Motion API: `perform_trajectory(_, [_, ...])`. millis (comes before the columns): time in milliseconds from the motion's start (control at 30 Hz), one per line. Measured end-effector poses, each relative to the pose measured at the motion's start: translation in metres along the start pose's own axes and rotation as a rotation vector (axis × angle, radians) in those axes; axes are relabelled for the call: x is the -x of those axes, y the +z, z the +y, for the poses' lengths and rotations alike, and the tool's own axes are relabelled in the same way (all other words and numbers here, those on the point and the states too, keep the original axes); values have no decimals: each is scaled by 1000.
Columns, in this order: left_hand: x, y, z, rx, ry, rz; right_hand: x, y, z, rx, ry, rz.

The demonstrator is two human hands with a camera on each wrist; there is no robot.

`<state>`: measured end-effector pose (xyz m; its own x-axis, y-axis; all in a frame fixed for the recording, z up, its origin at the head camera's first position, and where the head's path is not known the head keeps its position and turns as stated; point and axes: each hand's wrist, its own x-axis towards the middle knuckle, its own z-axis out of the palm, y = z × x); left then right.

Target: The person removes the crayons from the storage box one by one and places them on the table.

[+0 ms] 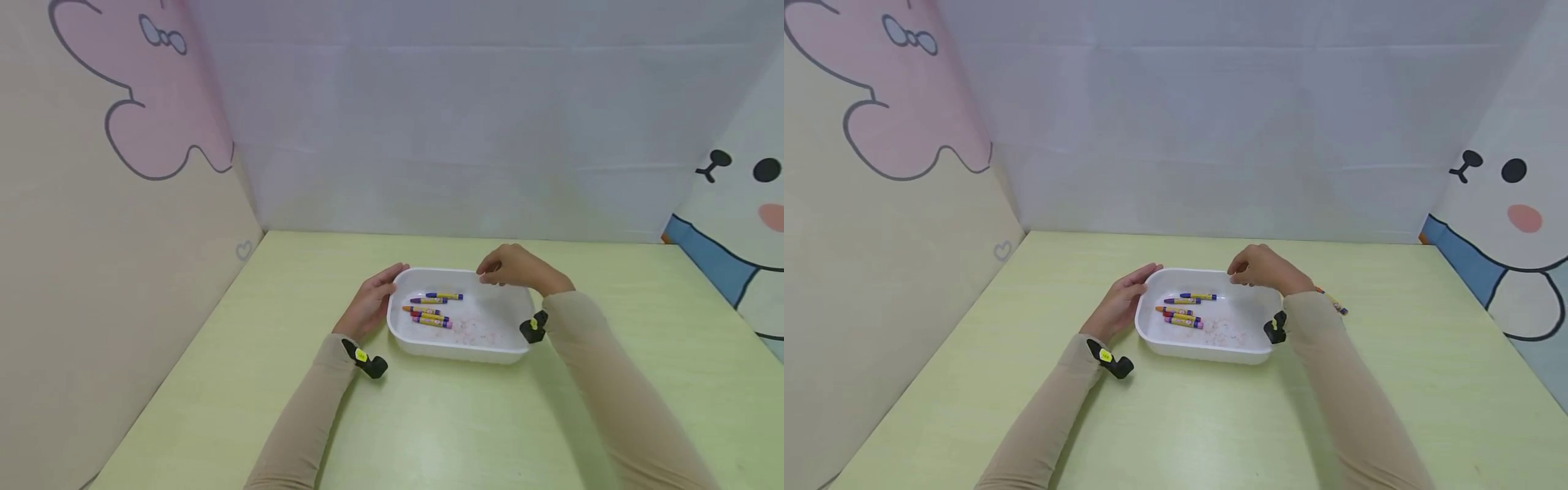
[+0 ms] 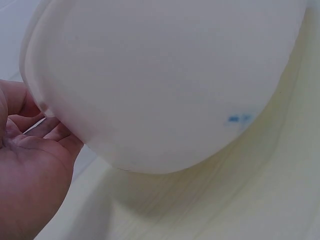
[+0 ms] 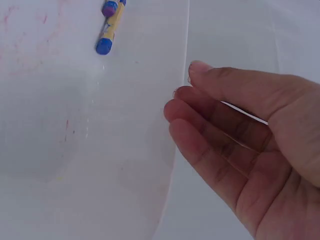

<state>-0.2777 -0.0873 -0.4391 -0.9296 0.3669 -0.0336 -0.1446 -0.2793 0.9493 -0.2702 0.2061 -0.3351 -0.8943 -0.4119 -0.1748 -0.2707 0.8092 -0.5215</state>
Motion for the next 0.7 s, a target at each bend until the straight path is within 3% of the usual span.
perform_trajectory(300, [0,-3,1,-5,12,1,-32,27,-23,31,-62,-115])
perform_trajectory(700, [-3,-3,2,-7,-5,-9,-48,50,-39,127,-101,-110])
